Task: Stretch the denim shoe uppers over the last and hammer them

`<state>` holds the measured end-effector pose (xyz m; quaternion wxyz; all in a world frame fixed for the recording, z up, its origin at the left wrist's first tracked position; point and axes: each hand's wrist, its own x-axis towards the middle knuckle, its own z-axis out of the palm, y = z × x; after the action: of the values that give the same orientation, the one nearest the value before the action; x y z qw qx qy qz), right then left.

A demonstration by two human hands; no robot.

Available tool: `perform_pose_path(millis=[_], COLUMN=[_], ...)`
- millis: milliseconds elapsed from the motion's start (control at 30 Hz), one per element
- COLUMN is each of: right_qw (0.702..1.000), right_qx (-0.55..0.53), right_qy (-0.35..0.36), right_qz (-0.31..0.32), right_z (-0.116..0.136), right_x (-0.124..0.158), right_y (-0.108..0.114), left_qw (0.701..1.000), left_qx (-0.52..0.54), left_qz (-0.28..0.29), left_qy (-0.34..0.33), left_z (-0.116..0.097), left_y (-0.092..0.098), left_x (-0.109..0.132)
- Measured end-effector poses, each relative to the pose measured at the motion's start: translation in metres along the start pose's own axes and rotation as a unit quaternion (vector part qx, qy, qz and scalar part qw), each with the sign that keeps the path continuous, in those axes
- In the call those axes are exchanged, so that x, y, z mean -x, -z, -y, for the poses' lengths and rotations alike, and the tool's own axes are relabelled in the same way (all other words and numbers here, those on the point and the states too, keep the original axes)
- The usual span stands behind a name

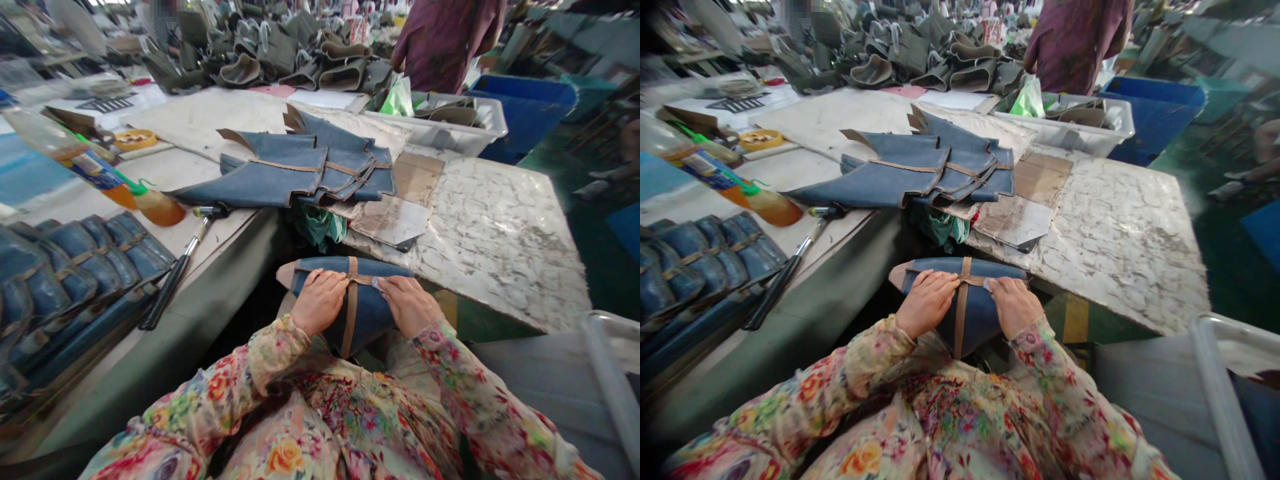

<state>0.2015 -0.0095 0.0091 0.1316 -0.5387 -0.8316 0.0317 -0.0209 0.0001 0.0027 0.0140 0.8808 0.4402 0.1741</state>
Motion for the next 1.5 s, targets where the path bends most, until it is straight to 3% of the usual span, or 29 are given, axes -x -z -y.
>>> perform_pose_path(millis=[133,267,467,667,933,1200,1333,1500], right_qw=[0.998,0.991,0.985,0.985,0.98,0.978,0.98,0.983], right_qx=[-0.059,-0.108,-0.1,-0.102,-0.1,-0.103,-0.096,-0.077], right_qy=[0.031,0.085,0.138,0.14,0.153,0.153,0.143,0.146], right_qz=[0.002,-0.01,-0.003,0.009,0.081,0.097,0.097,0.075], right_z=[-0.01,0.004,0.024,0.039,0.071,0.104,0.107,0.091], right_x=[-0.006,-0.023,-0.041,-0.052,-0.08,-0.103,-0.108,-0.098], right_y=[0.003,0.0,-0.012,-0.023,-0.024,-0.031,-0.031,-0.028], left_qw=[0.999,0.999,0.999,0.999,0.996,0.982,0.975,0.979], left_qx=[-0.01,-0.023,-0.02,-0.022,-0.033,-0.036,-0.046,-0.054], left_qz=[-0.031,-0.027,-0.016,-0.005,-0.002,-0.017,-0.025,-0.036], left_qy=[0.018,0.019,0.022,0.035,0.08,0.185,0.216,0.192], left_z=[0.006,0.009,0.011,0.021,0.043,0.055,0.052,0.046], left_y=[0.003,0.005,0.005,0.011,0.025,0.029,0.024,0.019], left_x=[0.006,0.01,0.013,0.02,0.037,0.057,0.055,0.051])
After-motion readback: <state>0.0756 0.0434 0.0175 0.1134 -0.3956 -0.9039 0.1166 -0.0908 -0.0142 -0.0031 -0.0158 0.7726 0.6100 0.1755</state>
